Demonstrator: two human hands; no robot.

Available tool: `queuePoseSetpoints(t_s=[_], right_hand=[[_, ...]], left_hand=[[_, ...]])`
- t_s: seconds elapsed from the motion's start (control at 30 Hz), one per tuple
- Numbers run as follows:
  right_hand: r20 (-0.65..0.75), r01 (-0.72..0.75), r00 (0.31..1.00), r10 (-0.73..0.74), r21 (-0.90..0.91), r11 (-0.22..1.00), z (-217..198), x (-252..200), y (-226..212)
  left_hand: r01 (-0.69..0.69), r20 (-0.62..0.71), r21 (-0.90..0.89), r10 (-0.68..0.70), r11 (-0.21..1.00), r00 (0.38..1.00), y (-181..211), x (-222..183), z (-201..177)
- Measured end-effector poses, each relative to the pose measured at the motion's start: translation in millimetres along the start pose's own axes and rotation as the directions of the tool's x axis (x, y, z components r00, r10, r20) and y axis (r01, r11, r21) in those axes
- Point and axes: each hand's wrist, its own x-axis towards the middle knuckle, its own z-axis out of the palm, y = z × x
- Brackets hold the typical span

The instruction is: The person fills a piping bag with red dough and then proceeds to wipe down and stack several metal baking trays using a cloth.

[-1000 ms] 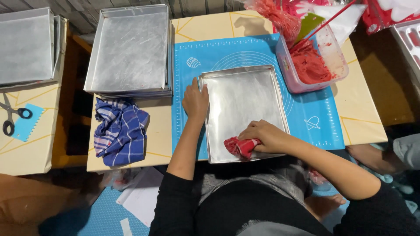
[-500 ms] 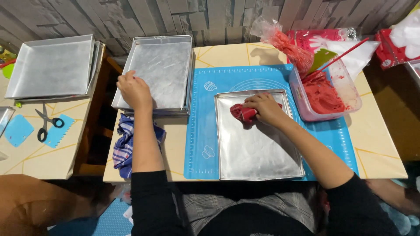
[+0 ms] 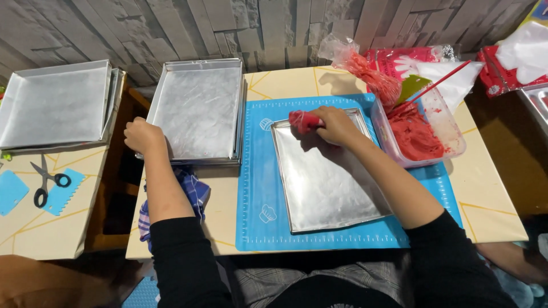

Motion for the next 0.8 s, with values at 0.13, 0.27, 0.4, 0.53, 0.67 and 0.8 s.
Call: queuePoseSetpoints(t_s=[0.13, 0.27, 0.4, 0.53, 0.67, 0.8], right_hand=[[0.163, -0.203, 0.972, 0.17, 0.214, 0.955, -84, -75, -60], [0.475, -0.222, 0.877, 0.075, 0.261, 0.94, -100, -153, -72], [0.421, -0.182, 0.903, 0.09, 0.184, 0.966, -106, -234, -61], [0.381, -0.234, 0.912, 0.151, 0.182, 0.955, -105, -283, -56], [0.346, -0.261, 0.921, 0.179, 0.207, 0.943, -107, -309, -66], [0.208, -0.14, 0.972, 0.11, 0.133, 0.981, -77, -317, -69]], left_hand=[[-0.002, 0.065, -0.091, 0.008, 0.996, 0.998, 0, -8, -40], [-0.001, 0.072, -0.253, 0.02, 0.967, 0.997, -12, -2, -63], [-0.03, 0.056, -0.352, 0.054, 0.936, 0.997, 1, -29, -160], [-0.211, -0.112, -0.439, 0.18, 0.873, 0.977, -28, -43, -165], [-0.068, 0.005, -0.65, 0.094, 0.757, 0.996, -28, -79, -195], [0.141, 0.188, -0.869, 0.051, 0.475, 0.981, -27, -112, -211]])
